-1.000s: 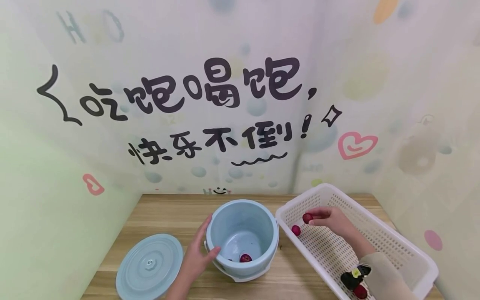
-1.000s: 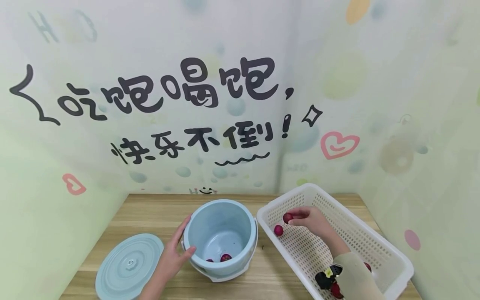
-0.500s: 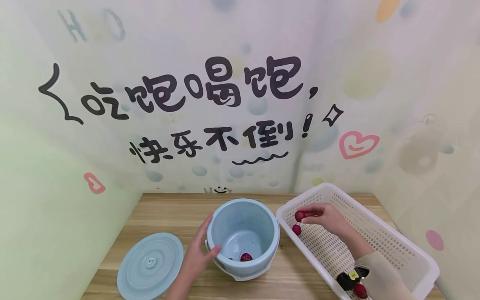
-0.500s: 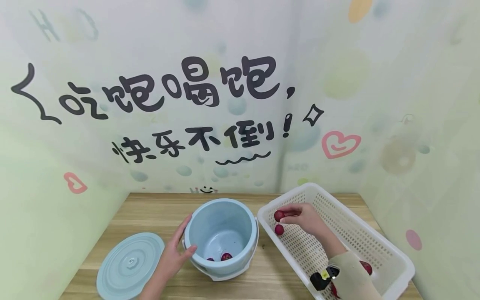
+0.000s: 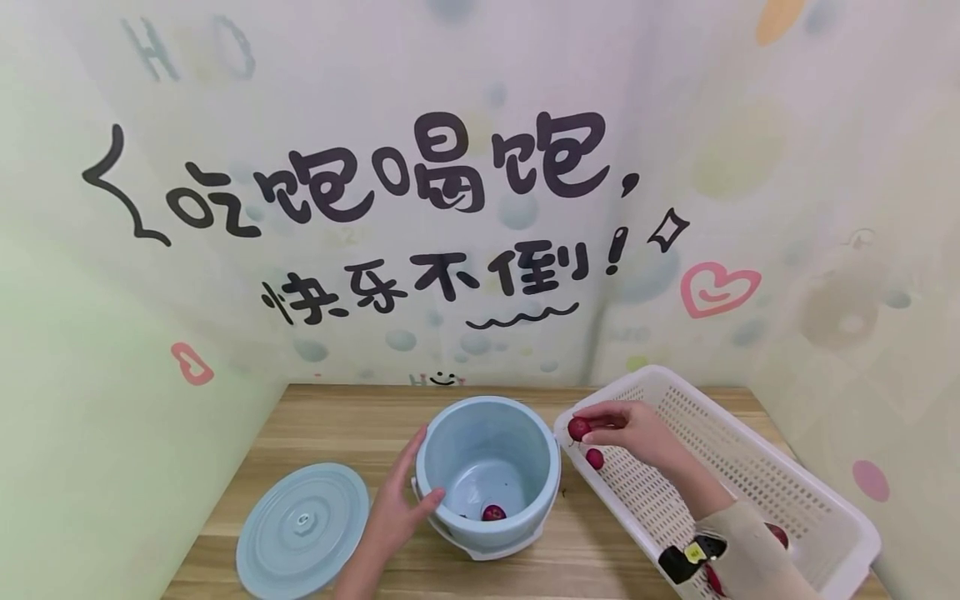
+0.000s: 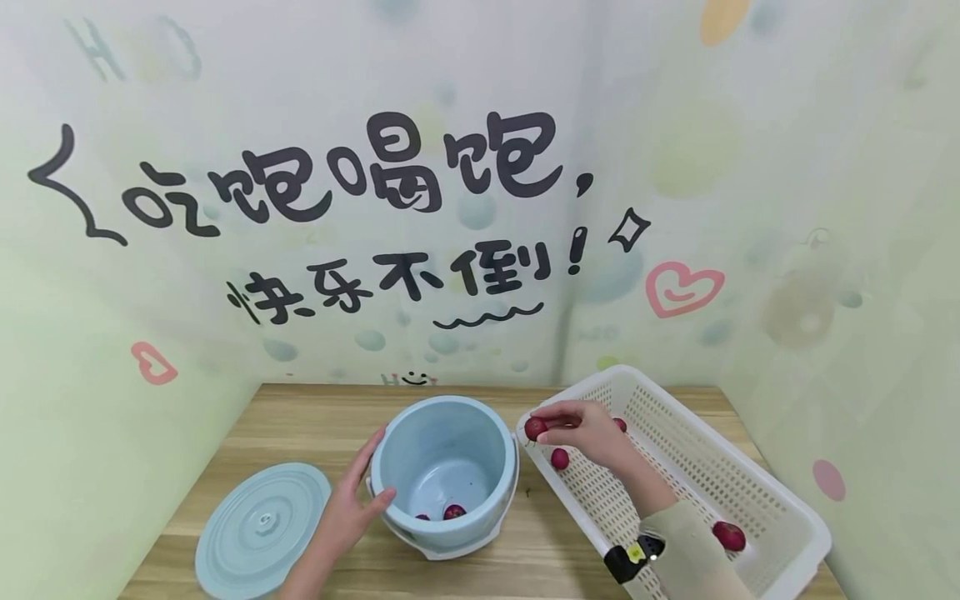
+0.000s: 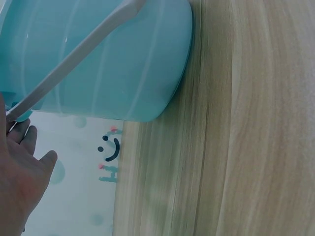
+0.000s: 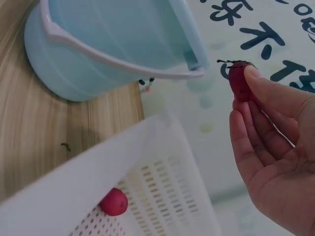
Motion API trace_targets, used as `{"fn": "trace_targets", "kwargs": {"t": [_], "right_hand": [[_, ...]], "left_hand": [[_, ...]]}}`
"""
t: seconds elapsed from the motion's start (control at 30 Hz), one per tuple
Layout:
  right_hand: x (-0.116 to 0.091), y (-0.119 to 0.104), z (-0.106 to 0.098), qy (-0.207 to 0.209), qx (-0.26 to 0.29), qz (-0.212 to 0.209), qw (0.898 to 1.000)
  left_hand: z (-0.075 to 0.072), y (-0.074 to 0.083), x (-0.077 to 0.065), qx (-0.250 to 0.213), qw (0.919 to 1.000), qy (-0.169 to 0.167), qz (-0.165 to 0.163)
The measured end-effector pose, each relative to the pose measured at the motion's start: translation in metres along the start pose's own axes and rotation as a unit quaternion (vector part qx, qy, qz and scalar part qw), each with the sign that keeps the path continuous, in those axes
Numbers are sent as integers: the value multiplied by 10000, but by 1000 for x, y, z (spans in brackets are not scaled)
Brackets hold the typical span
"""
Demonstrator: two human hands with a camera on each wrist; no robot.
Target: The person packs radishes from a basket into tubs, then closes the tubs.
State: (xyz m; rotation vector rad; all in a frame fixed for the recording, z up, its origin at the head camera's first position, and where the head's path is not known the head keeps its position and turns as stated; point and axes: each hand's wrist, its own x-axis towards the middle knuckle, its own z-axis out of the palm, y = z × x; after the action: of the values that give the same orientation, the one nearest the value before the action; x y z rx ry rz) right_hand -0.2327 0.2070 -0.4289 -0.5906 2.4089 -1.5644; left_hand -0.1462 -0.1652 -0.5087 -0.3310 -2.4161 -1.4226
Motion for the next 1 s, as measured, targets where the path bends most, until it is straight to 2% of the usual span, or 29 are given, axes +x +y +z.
{"fn": "trace_targets", "kwargs": {"t": [0.17, 0.4, 0.67, 1.0], "right_hand": [[3, -7, 7, -14, -90, -65, 9999], [8, -11, 16, -292, 94, -152, 9994], [13, -18, 28, -415, 110, -210, 9989], [15, -19, 37, -182, 78, -326, 9993]], "left_hand": [[0, 2, 1, -17, 10000, -21, -67], [0, 2, 1, -29, 10000, -31, -88], [0, 1, 1, -24, 10000, -25, -51], [0, 0, 0, -45, 10000, 6, -6]]}}
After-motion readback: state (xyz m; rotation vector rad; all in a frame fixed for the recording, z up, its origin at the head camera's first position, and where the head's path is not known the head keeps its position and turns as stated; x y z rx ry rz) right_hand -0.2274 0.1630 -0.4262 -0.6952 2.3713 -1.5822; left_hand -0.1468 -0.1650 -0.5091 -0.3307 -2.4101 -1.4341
